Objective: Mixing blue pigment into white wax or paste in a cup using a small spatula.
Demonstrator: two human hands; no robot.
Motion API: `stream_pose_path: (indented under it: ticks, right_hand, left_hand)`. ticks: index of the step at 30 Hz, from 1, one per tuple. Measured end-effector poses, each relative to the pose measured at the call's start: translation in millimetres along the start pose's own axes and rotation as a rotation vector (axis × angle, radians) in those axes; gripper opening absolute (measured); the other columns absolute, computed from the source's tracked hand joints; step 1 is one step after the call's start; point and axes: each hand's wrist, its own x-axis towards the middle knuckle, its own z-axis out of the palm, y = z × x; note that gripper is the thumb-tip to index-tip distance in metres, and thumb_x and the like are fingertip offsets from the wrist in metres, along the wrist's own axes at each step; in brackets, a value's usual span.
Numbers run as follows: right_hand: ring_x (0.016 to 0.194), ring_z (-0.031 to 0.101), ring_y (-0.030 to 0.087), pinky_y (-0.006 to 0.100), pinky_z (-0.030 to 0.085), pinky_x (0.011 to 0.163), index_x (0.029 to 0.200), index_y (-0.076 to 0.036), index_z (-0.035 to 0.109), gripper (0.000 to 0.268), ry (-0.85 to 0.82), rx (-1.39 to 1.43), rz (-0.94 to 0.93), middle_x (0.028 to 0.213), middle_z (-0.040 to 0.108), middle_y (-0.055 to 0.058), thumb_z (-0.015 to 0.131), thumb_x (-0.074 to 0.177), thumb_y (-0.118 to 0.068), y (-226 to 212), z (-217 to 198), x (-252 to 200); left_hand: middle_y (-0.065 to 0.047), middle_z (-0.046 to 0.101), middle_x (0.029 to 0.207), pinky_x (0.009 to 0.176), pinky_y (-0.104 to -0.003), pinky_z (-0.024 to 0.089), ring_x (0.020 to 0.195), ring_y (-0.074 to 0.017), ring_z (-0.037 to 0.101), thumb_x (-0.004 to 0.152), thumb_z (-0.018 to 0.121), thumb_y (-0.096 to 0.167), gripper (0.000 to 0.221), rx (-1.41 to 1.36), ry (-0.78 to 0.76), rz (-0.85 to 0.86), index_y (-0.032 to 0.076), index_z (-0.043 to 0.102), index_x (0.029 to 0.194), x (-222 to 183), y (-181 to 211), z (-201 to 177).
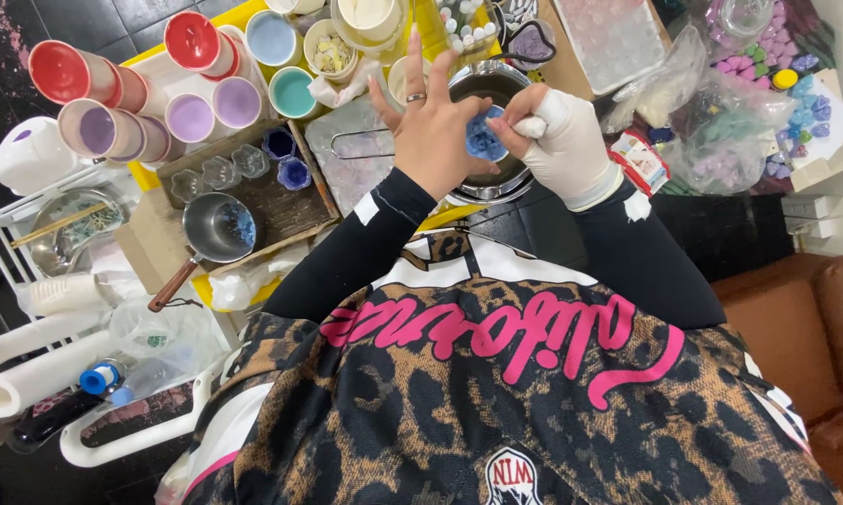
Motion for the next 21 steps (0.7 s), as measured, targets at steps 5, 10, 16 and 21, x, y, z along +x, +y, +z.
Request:
stream_pose_path:
  ticks: [5,10,16,21]
  right_hand:
    - [0.071,0.063,0.012,0.026,0.050,0.066,0.097,-0.003,0.058,0.025,0.067,-0.067,0.075,0.082,0.066,0.007,0.081,0.102,-0.011,5,13,1]
    - [0.069,0.052,0.013,0.027,0.046,0.064,0.099,-0.002,0.056,0.029,0.160,0.042,0.260,0.076,0.061,0.006,0.081,0.105,-0.014,1,17,3]
    - [0.067,0.064,0.017,0.028,0.052,0.065,0.095,-0.003,0.060,0.026,0.140,-0.136,0.121,0.079,0.066,0.008,0.082,0.102,-0.015,-11,19,-1]
    - [0.081,0.069,0.030,0.037,0.054,0.071,0.094,-0.007,0.060,0.024,-0.069,-0.214,-0.160,0.087,0.067,0.010,0.084,0.093,-0.008,-17,5,2]
  left_hand:
    - [-0.013,0.039,0.154,0.110,-0.081,-0.011,0.152,-0.0452,0.005,0.042,0.101,0.048,0.066,0.002,-0.024,0.005,0.027,0.080,0.101,0,-1,0]
    - [-0.015,0.038,0.154,0.109,-0.082,-0.011,0.152,-0.0457,0.005,0.041,0.101,0.048,0.067,-0.004,-0.008,0.009,0.027,0.080,0.102,-1,0,-1]
    - [-0.015,0.038,0.153,0.112,-0.080,-0.011,0.152,-0.0461,0.007,0.041,0.099,0.042,0.071,-0.009,-0.020,-0.001,0.029,0.080,0.108,-2,-5,9]
    - [-0.015,0.038,0.154,0.114,-0.078,-0.010,0.154,-0.0450,0.010,0.053,0.096,0.032,0.060,0.066,0.041,0.045,0.031,0.081,0.110,-4,-14,22]
